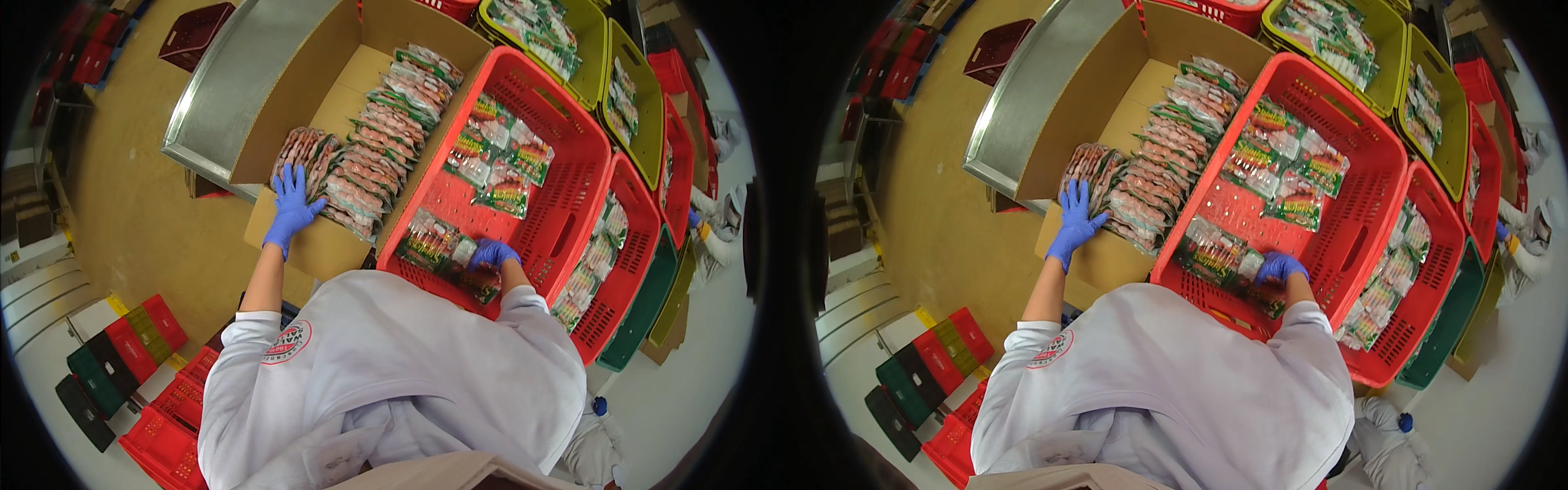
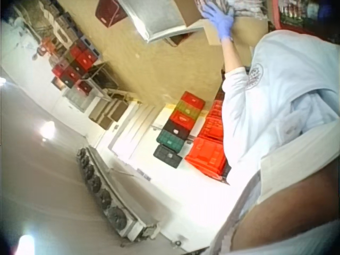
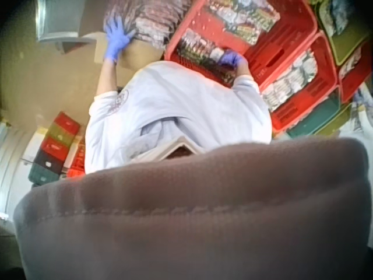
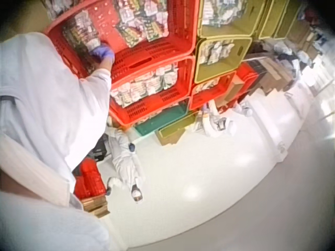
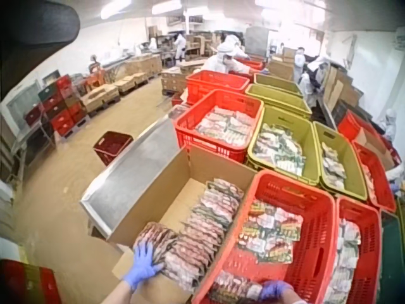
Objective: The person transfers prepackaged food items from a cardboard box into red plastic baskets on a metal table. They handle the packages by hand, arranging them in rows within the baskets. The person also stacks empty plastic crates and moves a cardboard box on the table.
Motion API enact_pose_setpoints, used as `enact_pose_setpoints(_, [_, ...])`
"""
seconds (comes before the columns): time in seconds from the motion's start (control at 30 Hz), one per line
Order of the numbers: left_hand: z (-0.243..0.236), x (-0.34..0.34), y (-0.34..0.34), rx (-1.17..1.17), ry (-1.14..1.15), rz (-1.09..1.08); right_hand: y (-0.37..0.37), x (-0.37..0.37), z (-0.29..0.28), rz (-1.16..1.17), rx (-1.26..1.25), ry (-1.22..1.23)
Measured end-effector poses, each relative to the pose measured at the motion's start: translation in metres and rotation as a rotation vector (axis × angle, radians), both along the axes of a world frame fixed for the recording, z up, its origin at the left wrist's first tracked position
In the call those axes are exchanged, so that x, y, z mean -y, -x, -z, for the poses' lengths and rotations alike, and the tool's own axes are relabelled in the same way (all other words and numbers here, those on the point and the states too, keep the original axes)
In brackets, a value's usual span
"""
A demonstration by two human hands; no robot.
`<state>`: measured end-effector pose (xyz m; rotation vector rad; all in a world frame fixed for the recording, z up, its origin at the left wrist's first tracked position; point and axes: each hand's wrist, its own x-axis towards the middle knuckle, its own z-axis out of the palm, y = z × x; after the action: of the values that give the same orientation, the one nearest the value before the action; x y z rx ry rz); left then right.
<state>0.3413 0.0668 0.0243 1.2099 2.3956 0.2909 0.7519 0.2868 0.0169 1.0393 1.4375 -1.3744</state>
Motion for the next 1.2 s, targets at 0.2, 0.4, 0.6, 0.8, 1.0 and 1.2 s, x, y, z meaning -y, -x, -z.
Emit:
enact_pose_setpoints(0.2, [-0.069, -0.058, -0.026, 0.094, -0.484, -0.051, -0.034, -0.028, -0.044, 0.294, -0.301, -0.102])
enact_pose_setpoints(0.4, [-0.14, -0.146, -0.096, 0.811, -0.91, 0.228, 0.035, -0.089, -0.14, 0.733, -0.966, -0.184])
enact_pose_setpoints(0.6, [-0.211, -0.186, -0.046, 1.061, -1.07, 0.145, 0.225, -0.084, -0.237, 0.751, -1.275, -0.352])
enact_pose_setpoints(0.8, [-0.187, -0.186, 0.037, 0.49, -1.171, -0.012, 0.221, -0.099, -0.211, 1.018, -1.523, -0.741])
enact_pose_setpoints(1.0, [-0.069, -0.192, 0.04, 0.032, -0.302, -0.225, 0.106, -0.055, 0.028, 0.738, -0.936, -0.408])
enact_pose_setpoints(1.2, [-0.002, -0.187, 0.029, 0.09, -0.044, -0.037, 0.095, 0.031, 0.096, 0.069, -0.51, -0.436])
